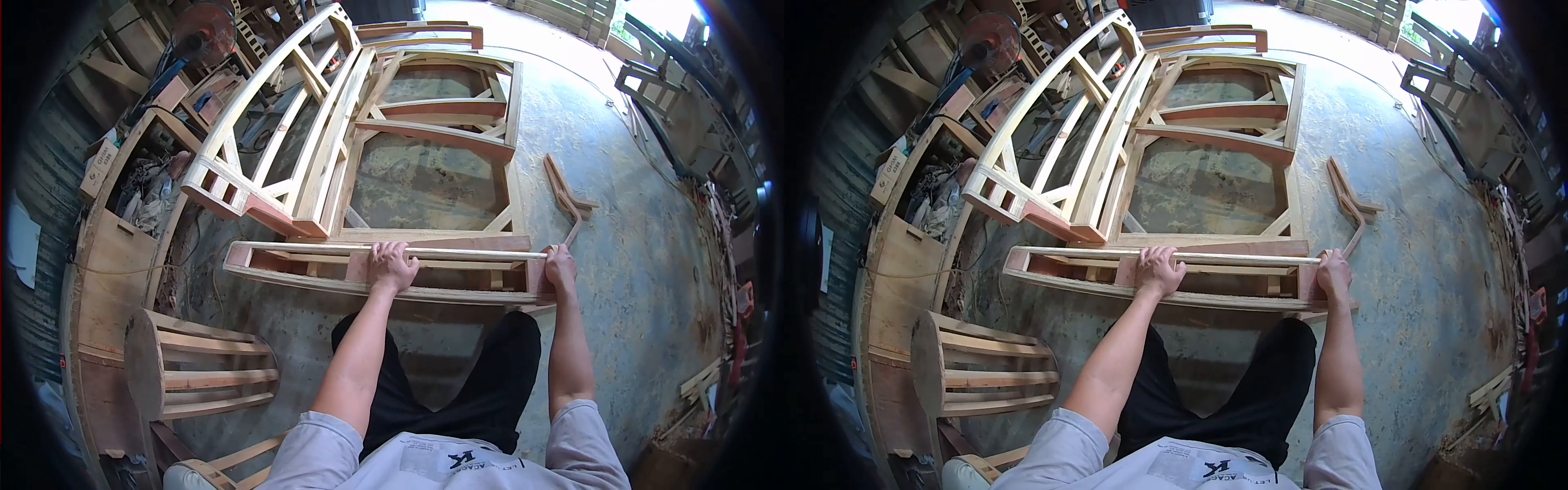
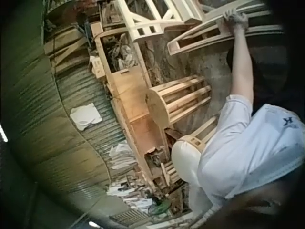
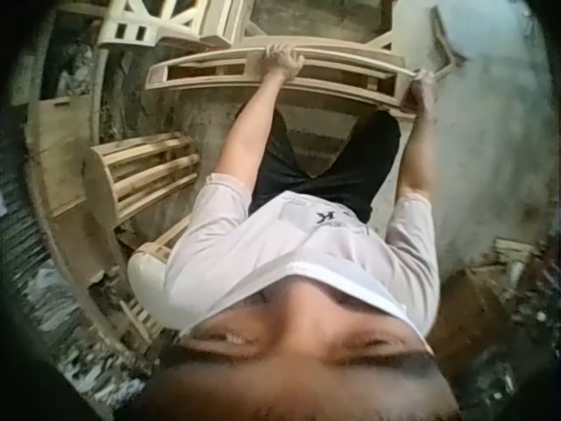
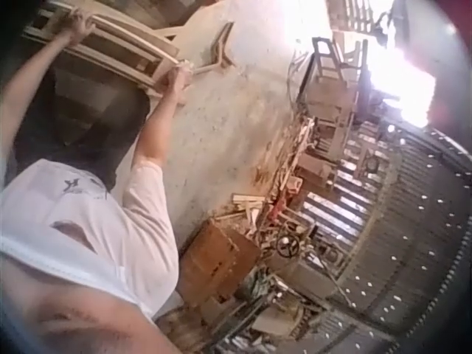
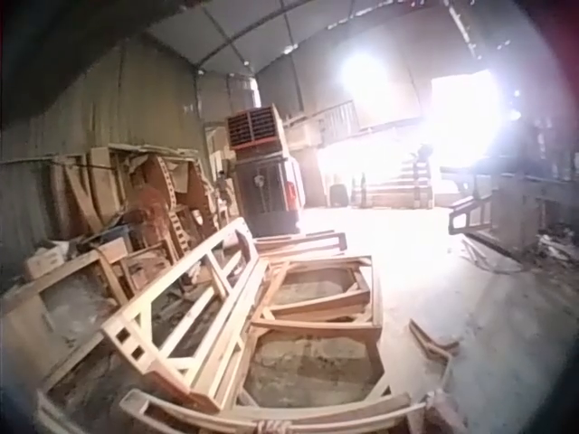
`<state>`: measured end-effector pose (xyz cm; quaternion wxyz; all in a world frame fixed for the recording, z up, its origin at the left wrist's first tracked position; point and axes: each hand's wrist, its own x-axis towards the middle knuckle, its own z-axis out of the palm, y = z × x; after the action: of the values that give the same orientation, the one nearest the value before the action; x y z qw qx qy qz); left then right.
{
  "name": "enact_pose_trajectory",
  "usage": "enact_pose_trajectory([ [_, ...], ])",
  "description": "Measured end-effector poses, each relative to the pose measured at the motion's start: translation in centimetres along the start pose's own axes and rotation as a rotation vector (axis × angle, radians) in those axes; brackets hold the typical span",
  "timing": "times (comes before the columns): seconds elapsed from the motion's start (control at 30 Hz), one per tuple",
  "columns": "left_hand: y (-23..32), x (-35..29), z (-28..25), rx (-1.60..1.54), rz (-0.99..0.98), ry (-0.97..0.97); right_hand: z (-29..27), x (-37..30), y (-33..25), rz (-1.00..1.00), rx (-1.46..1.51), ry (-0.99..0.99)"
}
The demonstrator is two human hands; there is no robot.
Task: Moving stools and assisting a coworker in marking and aligning wooden furniture frames on a workshop floor.
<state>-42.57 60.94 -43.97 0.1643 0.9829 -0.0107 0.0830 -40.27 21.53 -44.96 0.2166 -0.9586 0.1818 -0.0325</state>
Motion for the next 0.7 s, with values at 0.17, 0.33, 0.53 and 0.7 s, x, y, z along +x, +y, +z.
enact_pose_trajectory([
  [0.17,-0.4,-0.2,0.1,0.011,0.0,-0.007,-0.2,-0.2,-0.3,-0.022,0.002,-0.007],
  [0.33,-0.3,-0.4,0.2,0.002,0.028,0.058,0.0,-0.4,-0.2,-0.002,0.02,-0.002],
  [0.53,0.6,-0.1,0.5,0.012,0.03,0.029,-1.9,-1.1,-0.5,0.0,-0.005,-0.035],
  [0.7,-0.4,-0.1,-0.1,0.063,-0.002,-0.012,0.7,0.0,-0.4,-0.011,0.024,0.006],
])
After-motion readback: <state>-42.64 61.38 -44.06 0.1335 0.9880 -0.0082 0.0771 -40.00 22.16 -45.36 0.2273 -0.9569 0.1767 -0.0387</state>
